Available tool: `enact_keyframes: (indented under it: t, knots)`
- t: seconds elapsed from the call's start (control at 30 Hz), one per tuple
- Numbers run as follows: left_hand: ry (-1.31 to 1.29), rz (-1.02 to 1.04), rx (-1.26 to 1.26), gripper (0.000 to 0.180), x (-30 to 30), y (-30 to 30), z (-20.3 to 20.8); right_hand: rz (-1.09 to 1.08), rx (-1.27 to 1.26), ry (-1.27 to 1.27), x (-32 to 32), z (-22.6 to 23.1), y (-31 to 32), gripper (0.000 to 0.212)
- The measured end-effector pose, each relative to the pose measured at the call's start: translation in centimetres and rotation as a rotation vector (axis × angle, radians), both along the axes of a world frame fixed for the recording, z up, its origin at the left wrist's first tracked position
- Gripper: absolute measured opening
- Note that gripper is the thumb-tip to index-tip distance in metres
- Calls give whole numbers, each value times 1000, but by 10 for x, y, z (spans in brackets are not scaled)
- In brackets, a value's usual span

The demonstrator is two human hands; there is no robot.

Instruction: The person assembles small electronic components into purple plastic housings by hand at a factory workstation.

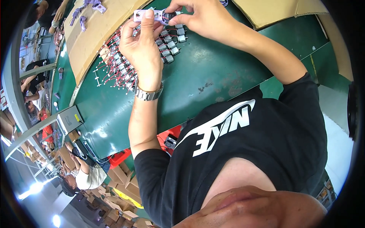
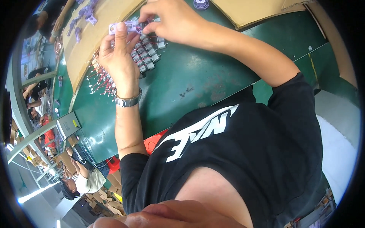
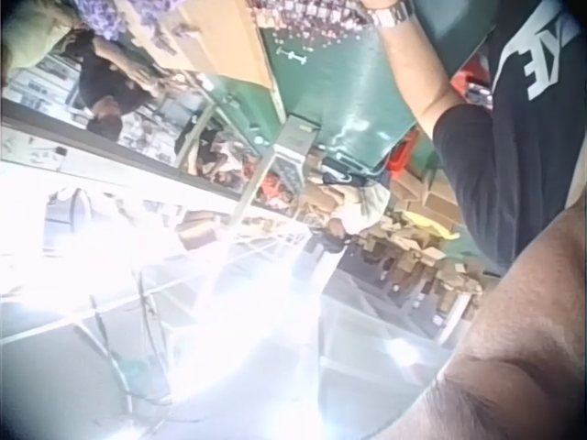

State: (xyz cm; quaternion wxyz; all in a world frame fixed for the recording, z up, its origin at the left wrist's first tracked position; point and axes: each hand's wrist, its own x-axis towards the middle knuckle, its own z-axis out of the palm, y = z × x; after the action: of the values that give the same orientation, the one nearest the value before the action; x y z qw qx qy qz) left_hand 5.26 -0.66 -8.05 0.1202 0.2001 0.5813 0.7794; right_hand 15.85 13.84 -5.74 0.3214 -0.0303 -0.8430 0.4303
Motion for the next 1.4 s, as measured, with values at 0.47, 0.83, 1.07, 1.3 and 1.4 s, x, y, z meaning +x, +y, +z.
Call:
enact_keyframes:
  t: [0.47,0.83,1.07,1.3,1.4]
  knots:
    - [137,-64,26,18,0,-2,5,541,-736,-548,-7,21,29,37]
    - [53,-128,39,13,5,-2,7,509,-737,-419,-15,1,23,26]
    - [-16,-56,51,16,11,0,15,475,-511,-385,-15,1,19,21]
    - [13,-53,60,18,15,1,17,398,-423,-270,-14,-5,19,27]
    - [51,-28,67,17,16,-1,11,477,-694,-424,-13,4,19,29]
